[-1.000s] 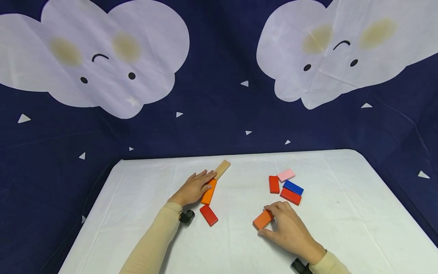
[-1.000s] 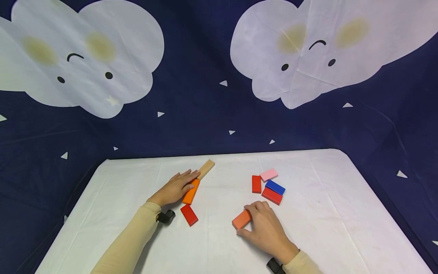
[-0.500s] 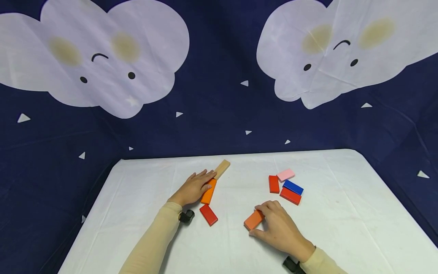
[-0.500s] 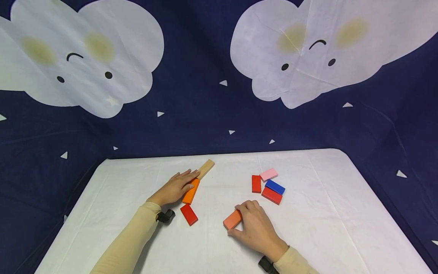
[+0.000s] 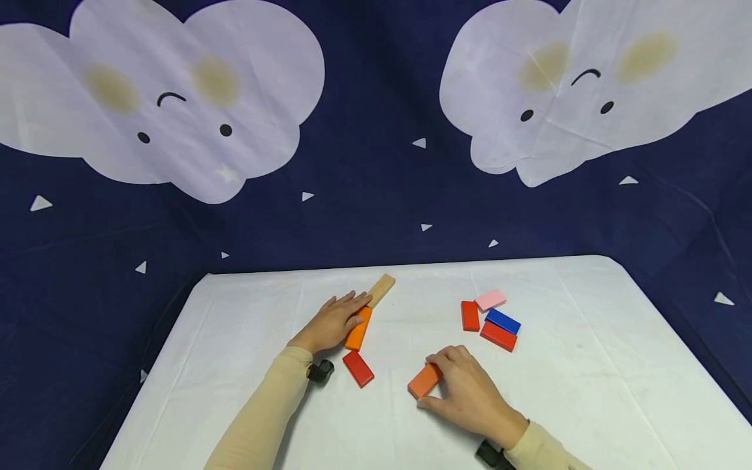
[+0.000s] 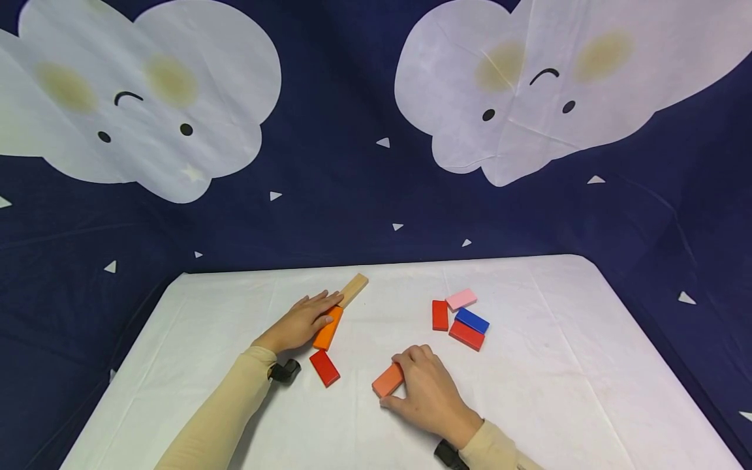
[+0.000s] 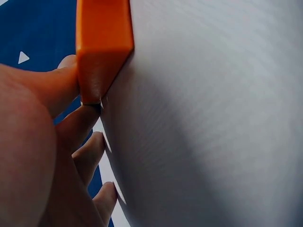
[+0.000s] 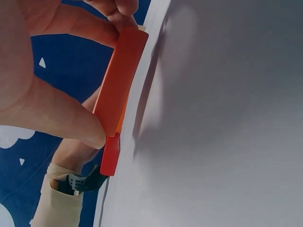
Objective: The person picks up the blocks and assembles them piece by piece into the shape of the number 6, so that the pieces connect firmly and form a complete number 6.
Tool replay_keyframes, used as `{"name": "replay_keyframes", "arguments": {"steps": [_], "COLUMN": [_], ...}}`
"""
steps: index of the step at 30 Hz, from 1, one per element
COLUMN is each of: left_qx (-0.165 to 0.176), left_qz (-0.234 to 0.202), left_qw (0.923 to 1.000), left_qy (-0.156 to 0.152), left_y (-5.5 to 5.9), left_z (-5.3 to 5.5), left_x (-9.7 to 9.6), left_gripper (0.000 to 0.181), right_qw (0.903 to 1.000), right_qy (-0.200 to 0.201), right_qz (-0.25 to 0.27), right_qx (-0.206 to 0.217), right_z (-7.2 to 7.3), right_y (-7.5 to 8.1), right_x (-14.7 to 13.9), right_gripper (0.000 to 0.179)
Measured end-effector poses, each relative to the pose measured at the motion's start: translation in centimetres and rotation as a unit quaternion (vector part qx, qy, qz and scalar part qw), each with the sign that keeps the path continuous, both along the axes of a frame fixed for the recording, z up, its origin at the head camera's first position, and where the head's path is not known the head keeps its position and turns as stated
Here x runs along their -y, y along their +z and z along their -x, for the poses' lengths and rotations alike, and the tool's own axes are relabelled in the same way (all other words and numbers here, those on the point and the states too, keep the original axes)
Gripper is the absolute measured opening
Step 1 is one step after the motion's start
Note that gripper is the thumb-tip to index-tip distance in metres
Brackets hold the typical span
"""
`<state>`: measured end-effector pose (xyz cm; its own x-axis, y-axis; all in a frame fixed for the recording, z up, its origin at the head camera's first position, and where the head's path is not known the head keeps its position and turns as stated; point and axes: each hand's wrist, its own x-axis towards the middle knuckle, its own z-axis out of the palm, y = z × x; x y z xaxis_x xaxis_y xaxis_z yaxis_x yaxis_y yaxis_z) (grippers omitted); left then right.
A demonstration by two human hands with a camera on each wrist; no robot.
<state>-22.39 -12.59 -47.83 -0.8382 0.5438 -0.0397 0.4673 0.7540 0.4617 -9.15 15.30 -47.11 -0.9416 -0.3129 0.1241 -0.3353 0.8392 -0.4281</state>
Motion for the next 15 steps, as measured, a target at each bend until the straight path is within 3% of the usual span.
{"name": "replay_keyframes", "arguments": {"steps": [15], "left_qx": [0.003], "left_qz": [0.000], "left_qw": [1.0000], "left_qy": [0.006], "left_y": [0.2], "left_z": [-0.2], "left_x": [-0.1], "left_gripper": [0.051], "right_qw": [0.9992], "right_qy": [0.034], "right_qz": [-0.015], "right_qx": [0.016], "right_z": [0.3], "right_y": [0.3], "right_x": [1.5], "right_gripper": [0.065]}}
